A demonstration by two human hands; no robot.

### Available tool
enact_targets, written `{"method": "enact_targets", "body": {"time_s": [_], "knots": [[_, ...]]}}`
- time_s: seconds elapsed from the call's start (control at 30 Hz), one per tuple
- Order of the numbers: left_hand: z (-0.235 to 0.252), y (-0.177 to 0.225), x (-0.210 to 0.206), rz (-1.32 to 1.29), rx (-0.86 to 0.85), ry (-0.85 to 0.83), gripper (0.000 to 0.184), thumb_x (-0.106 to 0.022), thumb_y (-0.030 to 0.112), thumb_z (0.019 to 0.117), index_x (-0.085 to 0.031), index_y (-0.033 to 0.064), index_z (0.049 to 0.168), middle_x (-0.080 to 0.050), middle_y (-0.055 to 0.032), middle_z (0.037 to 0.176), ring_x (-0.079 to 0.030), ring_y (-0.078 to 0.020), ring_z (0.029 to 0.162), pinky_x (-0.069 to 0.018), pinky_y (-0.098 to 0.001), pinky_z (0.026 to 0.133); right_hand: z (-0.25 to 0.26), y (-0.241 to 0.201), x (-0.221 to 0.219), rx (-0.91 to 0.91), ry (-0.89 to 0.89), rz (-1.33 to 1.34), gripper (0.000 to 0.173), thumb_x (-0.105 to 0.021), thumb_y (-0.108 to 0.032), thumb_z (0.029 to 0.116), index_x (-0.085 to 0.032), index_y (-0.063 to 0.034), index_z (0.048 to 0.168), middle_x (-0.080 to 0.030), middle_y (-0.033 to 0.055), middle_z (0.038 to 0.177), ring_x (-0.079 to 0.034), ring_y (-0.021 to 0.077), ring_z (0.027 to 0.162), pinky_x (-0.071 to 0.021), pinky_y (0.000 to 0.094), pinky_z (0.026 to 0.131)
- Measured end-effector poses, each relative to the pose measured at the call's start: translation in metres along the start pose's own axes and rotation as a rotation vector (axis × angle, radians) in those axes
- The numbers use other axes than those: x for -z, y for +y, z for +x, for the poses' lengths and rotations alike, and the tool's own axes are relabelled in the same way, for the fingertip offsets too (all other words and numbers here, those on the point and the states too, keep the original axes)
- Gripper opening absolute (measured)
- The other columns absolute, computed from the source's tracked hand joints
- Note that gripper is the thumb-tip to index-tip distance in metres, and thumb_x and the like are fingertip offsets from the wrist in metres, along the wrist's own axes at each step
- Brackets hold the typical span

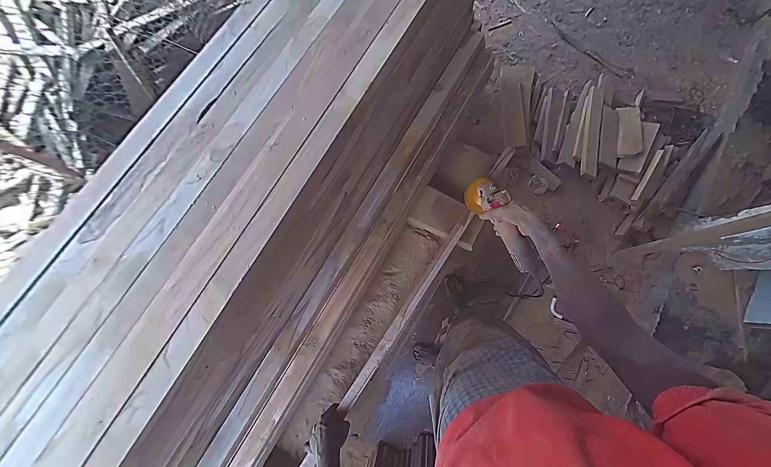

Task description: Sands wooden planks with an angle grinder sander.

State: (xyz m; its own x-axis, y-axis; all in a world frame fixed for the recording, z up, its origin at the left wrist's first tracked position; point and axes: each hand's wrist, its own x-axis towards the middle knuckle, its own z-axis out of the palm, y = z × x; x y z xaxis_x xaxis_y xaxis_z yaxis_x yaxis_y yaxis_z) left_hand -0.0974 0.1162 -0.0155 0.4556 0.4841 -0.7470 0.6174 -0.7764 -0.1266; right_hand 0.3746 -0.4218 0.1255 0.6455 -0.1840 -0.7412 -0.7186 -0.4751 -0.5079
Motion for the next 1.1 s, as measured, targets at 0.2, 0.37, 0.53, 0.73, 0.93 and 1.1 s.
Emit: {"method": "enact_targets", "body": {"time_s": [0.2, 0.37, 0.53, 0.73, 0.93, 1.1], "knots": [[0.003, 0.003, 0.003, 0.034, -0.011, -0.025, 0.040, -0.077, 0.026, 0.0822, -0.072, 0.0154, 0.121, -0.073, -0.0179, 0.117, -0.068, -0.0403, 0.113, -0.0509, -0.0685, 0.091, 0.065, -0.037, 0.099, 0.027, 0.181, 0.176, 0.067, -0.080, -0.051, 0.0809, -0.062, -0.0086, 0.128, -0.068, 0.0141, 0.106, -0.069, 0.0250, 0.084, -0.0601, 0.0462, 0.076], [-0.010, 0.104, 0.035, -0.032, -0.001, -0.029, 0.034, -0.071, 0.022, 0.0900, -0.070, 0.0148, 0.123, -0.072, -0.0175, 0.120, -0.067, -0.0399, 0.115, -0.0496, -0.0684, 0.092, 0.076, -0.049, 0.108, 0.057, 0.116, 0.079, 0.064, -0.080, -0.050, 0.0805, -0.063, -0.0114, 0.128, -0.069, 0.0120, 0.101, -0.070, 0.0236, 0.080, -0.0611, 0.0449, 0.073], [-0.039, 0.272, 0.090, -0.276, -0.308, 0.129, 0.043, -0.064, 0.016, 0.0910, -0.067, 0.0183, 0.134, -0.070, -0.0118, 0.128, -0.062, -0.0336, 0.125, -0.0469, -0.0613, 0.104, 0.035, -0.049, 0.047, 0.038, -0.013, -0.168, 0.054, -0.077, -0.052, 0.0838, -0.066, -0.0090, 0.116, -0.070, 0.0081, 0.090, -0.069, 0.0192, 0.074, -0.0594, 0.0400, 0.070], [-0.037, 0.232, 0.068, -0.353, -0.374, 0.382, 0.048, -0.064, 0.055, 0.0941, -0.071, 0.0155, 0.120, -0.070, -0.0076, 0.124, -0.062, -0.0286, 0.123, -0.0471, -0.0542, 0.106, -0.034, -0.022, -0.050, 0.050, -0.101, -0.296, 0.053, -0.078, -0.050, 0.0828, -0.067, -0.0098, 0.115, -0.070, 0.0087, 0.091, -0.068, 0.0200, 0.076, -0.0586, 0.0406, 0.072], [-0.039, 0.012, -0.025, -0.294, -0.238, 0.520, 0.062, -0.062, 0.067, 0.0913, -0.071, 0.0101, 0.115, -0.070, -0.0129, 0.118, -0.064, -0.0331, 0.119, -0.0473, -0.0574, 0.102, -0.121, 0.025, -0.169, 0.112, -0.185, -0.335, 0.058, -0.080, -0.051, 0.0845, -0.065, -0.0088, 0.121, -0.069, 0.0092, 0.092, -0.067, 0.0188, 0.073, -0.0584, 0.0395, 0.071], [-0.050, -0.162, -0.092, -0.265, -0.085, 0.486, 0.075, -0.064, 0.065, 0.0912, -0.063, 0.0021, 0.131, -0.062, -0.0228, 0.135, -0.055, -0.0403, 0.131, -0.0399, -0.0641, 0.109, -0.185, 0.082, -0.271, 0.148, -0.282, -0.474, 0.058, -0.082, -0.054, 0.0807, -0.067, -0.0092, 0.115, -0.069, 0.0074, 0.086, -0.065, 0.0168, 0.068, -0.0575, 0.0380, 0.068]]}}
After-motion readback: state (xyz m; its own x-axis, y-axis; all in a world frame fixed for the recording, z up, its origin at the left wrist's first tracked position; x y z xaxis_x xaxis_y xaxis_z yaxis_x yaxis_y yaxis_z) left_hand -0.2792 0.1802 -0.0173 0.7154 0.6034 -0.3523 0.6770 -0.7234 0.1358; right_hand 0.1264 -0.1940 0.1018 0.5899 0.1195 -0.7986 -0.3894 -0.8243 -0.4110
